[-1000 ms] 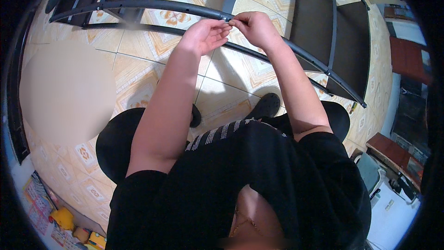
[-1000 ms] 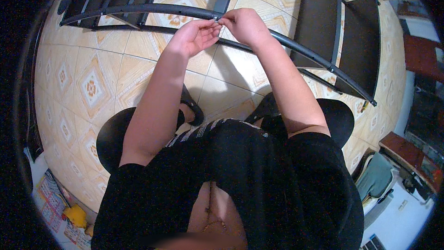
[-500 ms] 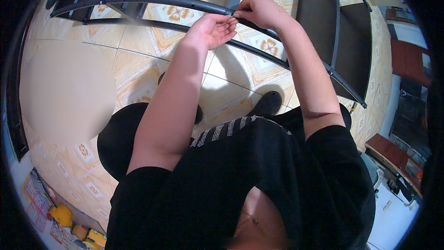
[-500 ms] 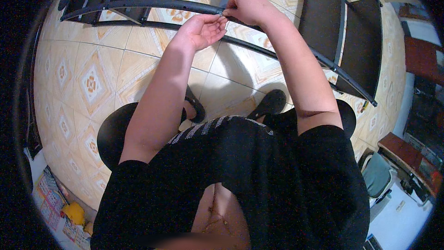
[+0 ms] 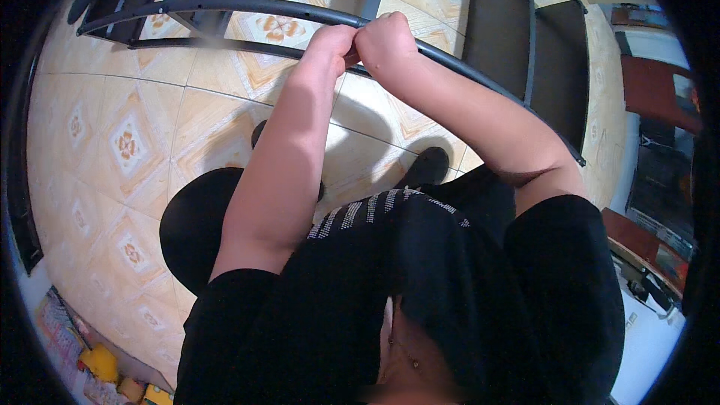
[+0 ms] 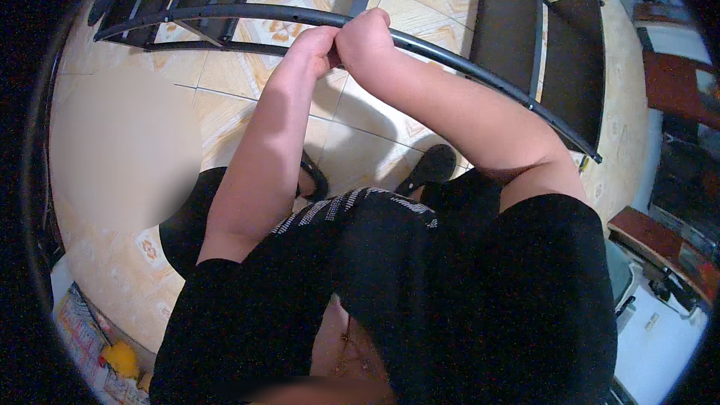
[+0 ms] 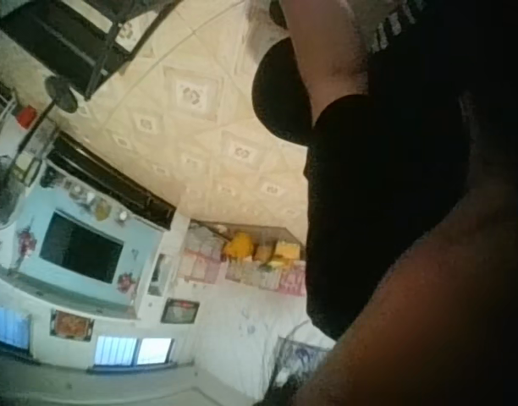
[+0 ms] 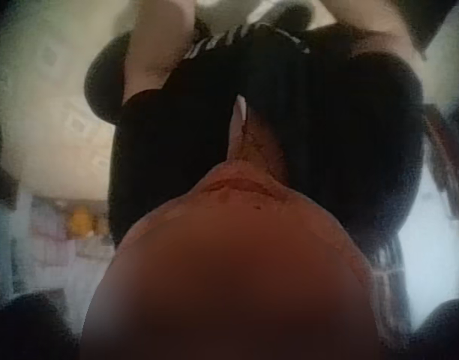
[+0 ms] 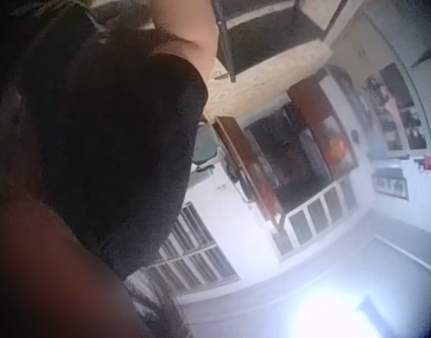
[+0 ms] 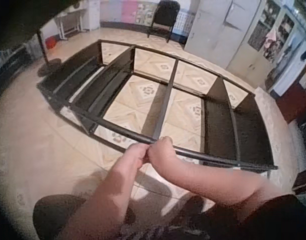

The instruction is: The person kneels on the floor and assembles a black metal shelving frame by hand. They repeatedly insert and tighten small fasteners at the joints of the frame's crossbars and side rails.

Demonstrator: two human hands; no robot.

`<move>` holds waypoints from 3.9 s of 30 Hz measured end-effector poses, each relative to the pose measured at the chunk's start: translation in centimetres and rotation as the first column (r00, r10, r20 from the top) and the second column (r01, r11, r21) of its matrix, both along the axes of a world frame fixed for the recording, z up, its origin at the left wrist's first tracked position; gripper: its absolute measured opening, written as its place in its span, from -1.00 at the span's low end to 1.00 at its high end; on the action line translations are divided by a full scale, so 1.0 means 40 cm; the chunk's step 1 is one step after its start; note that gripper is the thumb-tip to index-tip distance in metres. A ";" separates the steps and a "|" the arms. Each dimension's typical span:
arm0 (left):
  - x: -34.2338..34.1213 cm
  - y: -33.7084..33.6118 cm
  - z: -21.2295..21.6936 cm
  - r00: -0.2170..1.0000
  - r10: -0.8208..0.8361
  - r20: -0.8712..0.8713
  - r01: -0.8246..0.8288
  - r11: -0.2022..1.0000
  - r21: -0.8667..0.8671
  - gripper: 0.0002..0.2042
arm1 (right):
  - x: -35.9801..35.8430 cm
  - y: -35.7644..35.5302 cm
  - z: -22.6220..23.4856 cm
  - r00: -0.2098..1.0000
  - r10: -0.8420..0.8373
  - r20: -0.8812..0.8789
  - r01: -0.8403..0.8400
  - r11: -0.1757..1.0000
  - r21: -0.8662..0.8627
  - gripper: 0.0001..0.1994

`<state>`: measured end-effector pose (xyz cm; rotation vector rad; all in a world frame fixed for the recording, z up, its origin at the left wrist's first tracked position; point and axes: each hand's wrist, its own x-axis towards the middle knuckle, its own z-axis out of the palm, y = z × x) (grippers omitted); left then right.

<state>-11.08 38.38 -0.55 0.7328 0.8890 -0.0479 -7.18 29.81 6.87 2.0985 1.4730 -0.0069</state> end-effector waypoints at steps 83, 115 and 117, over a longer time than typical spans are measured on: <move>-0.041 -0.034 0.012 0.931 -0.068 -0.360 0.344 0.500 0.795 -0.62 | 0.071 -0.023 0.059 0.963 0.262 -0.056 -0.268 0.947 -0.176 -0.82; -0.028 0.015 -0.067 0.972 -0.105 -0.210 0.131 0.985 0.116 -0.83 | 0.052 -0.013 -0.153 -0.058 -0.247 -0.967 0.861 0.478 -0.174 -0.65; -0.040 0.007 -0.053 0.968 -0.157 -0.198 0.170 0.984 0.050 -0.79 | 0.046 -0.013 -0.132 -0.128 -0.248 -0.960 0.874 0.430 -0.228 -0.65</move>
